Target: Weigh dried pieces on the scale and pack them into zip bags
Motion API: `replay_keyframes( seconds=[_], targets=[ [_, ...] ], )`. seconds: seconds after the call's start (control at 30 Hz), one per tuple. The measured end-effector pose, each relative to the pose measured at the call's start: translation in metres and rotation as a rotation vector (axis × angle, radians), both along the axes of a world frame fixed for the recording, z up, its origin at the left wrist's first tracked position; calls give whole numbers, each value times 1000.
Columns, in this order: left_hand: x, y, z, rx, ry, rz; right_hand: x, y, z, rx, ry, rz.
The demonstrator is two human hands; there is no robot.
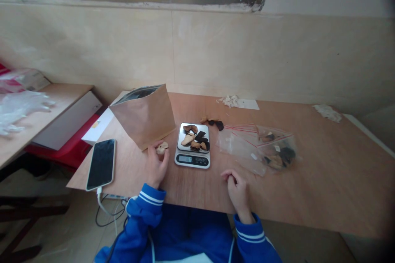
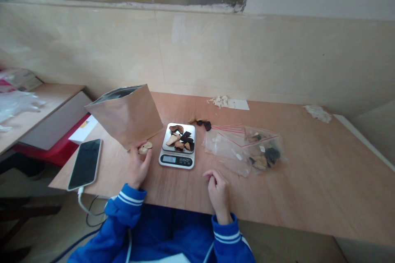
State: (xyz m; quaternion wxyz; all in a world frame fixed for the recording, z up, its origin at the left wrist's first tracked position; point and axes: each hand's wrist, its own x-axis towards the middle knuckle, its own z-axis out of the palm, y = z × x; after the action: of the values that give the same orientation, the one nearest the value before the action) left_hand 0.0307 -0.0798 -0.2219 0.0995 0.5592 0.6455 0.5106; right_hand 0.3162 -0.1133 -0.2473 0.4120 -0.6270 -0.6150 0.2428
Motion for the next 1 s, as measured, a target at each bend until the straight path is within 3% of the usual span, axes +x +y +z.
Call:
replay_keyframes(
  seconds=[0.37, 0.47, 0.6, 0.73, 0.87, 1.0],
  targets=[
    [-1, 1, -5, 20, -6, -24, 0, 0, -2, 4, 11, 31],
    [-1, 1, -5, 14, -8, -33, -6, 1, 7, 70, 2, 50],
    [0, 1, -6, 8, -18, -25, -40, 22, 42, 248, -77, 152],
    [0, 1, -7, 25, -18, -32, -92, 62, 78, 246, -301, 275],
    [-1, 1, -6, 55, -5, -25, -130, 86, 89, 107, -628, 311],
    [1, 1, -4, 73, 24, -12, -143, 87, 88, 50, -759, 325]
  ],
)
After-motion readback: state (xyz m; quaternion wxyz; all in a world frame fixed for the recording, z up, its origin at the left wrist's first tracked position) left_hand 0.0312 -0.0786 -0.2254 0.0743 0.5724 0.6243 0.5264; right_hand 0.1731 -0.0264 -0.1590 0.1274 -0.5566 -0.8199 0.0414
